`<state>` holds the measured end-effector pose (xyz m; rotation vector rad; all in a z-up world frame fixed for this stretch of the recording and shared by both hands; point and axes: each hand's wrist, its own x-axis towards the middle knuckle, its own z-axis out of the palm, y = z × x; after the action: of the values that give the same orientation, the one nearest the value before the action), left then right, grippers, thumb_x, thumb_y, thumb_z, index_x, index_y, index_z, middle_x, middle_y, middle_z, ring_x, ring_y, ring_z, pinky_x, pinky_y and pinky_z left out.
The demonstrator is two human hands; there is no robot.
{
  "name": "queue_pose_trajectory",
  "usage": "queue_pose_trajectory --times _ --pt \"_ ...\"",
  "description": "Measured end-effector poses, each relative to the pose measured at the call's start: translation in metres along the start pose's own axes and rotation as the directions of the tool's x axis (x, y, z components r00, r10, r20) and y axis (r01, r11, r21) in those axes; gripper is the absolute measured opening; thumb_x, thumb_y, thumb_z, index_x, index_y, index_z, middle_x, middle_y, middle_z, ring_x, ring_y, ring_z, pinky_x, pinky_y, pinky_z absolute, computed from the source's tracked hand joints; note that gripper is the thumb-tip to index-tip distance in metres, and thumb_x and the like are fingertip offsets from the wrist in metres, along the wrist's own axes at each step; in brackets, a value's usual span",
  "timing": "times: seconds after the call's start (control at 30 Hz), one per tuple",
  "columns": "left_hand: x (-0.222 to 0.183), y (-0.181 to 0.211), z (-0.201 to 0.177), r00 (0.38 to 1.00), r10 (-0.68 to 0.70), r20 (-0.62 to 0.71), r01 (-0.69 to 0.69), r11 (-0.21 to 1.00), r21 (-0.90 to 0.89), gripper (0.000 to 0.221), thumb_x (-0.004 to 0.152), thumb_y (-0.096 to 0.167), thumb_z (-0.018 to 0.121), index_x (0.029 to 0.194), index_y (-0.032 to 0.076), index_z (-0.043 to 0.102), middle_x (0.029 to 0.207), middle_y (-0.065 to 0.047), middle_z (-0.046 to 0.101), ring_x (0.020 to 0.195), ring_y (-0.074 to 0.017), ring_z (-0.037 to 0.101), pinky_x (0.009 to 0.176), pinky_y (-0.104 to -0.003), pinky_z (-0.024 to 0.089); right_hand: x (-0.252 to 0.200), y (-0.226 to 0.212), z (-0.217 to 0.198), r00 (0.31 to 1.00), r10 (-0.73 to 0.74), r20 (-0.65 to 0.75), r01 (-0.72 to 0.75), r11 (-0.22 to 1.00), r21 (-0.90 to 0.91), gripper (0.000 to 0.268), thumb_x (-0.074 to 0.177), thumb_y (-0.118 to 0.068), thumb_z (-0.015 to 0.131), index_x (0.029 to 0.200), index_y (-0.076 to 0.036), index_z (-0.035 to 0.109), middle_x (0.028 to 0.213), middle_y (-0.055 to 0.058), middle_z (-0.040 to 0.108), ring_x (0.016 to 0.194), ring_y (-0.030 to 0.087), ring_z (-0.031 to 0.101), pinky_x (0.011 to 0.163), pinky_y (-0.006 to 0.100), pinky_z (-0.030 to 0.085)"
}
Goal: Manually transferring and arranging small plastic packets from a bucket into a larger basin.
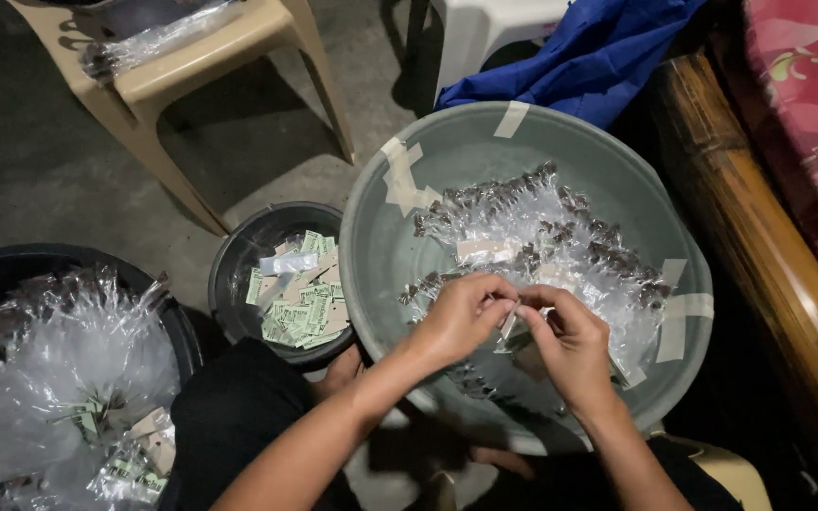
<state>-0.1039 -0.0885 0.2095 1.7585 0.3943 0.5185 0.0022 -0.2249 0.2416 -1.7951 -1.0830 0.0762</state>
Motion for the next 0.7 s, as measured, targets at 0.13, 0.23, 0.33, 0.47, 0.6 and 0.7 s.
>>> queue_pose_trajectory --times 0.13,0.23,0.33,0.47,0.6,0.7 --pt "0.004 0.002 -0.007 0.993 0.090 0.082 -0.098 0.990 0.098 0.012 0.094 0.014 0.067 0.103 0.006 0.071 0.081 -0.010 0.063 0.070 -0.0247 0.069 0.060 -0.034 0.057 0.001 -0.007 -0.003 0.999 -0.043 0.022 0.041 0.997 0.072 0.016 0.085 -0.001 0.080 0.099 -0.009 0.080 0.073 0.007 0.073 0.053 0.014 0.056 0.052 0.029 0.046" --pt "0.003 -0.003 -0.009 0.987 0.061 0.149 -0.078 0.991 0.113 0.016 0.093 0.022 0.065 0.098 0.006 0.067 0.081 -0.012 0.062 0.068 -0.0281 0.067 0.060 -0.040 0.055 -0.001 -0.001 0.000 0.999 -0.031 0.029 0.028 0.994 0.103 0.016 0.084 -0.003 0.082 0.097 -0.011 0.081 0.069 0.004 0.070 0.050 0.009 0.046 0.048 0.026 0.043" --pt "0.004 -0.016 -0.005 0.983 0.025 0.182 -0.046 0.993 0.112 0.020 0.092 0.026 0.065 0.097 0.007 0.063 0.078 -0.012 0.063 0.067 -0.0298 0.066 0.059 -0.042 0.053 -0.002 0.003 0.002 0.999 -0.016 0.030 0.012 0.990 0.140 0.016 0.083 0.000 0.081 0.095 -0.010 0.082 0.063 0.002 0.066 0.049 0.007 0.042 0.045 0.025 0.041" --pt "0.010 -0.037 -0.002 0.991 -0.045 0.126 0.053 0.996 -0.066 0.016 0.092 0.021 0.064 0.099 0.007 0.064 0.072 -0.005 0.062 0.066 -0.0174 0.061 0.059 -0.034 0.051 0.005 0.002 -0.005 0.992 -0.029 0.124 0.017 0.996 0.093 0.015 0.083 0.000 0.080 0.094 -0.010 0.081 0.075 0.006 0.075 0.053 0.014 0.053 0.051 0.029 0.046" --pt "0.012 -0.008 -0.022 0.992 -0.106 0.073 0.124 0.942 -0.311 0.014 0.094 0.019 0.059 0.100 0.007 0.064 0.072 0.005 0.056 0.066 -0.0073 0.053 0.059 -0.023 0.046 0.012 0.023 -0.023 0.866 0.115 0.486 -0.001 0.974 -0.227 0.013 0.086 -0.013 0.075 0.099 -0.009 0.077 0.092 0.016 0.075 0.081 0.042 0.073 0.074 0.053 0.059" --pt "0.007 0.005 -0.011 0.998 -0.019 0.065 0.033 0.974 -0.224 0.012 0.094 0.018 0.062 0.102 0.010 0.064 0.080 -0.004 0.064 0.074 -0.0128 0.061 0.068 -0.030 0.053 0.014 0.020 -0.020 0.884 0.173 0.434 -0.195 0.981 0.006 0.039 0.083 -0.009 0.080 0.120 -0.004 0.073 0.087 0.020 0.071 0.084 0.031 0.071 0.079 0.048 0.060"
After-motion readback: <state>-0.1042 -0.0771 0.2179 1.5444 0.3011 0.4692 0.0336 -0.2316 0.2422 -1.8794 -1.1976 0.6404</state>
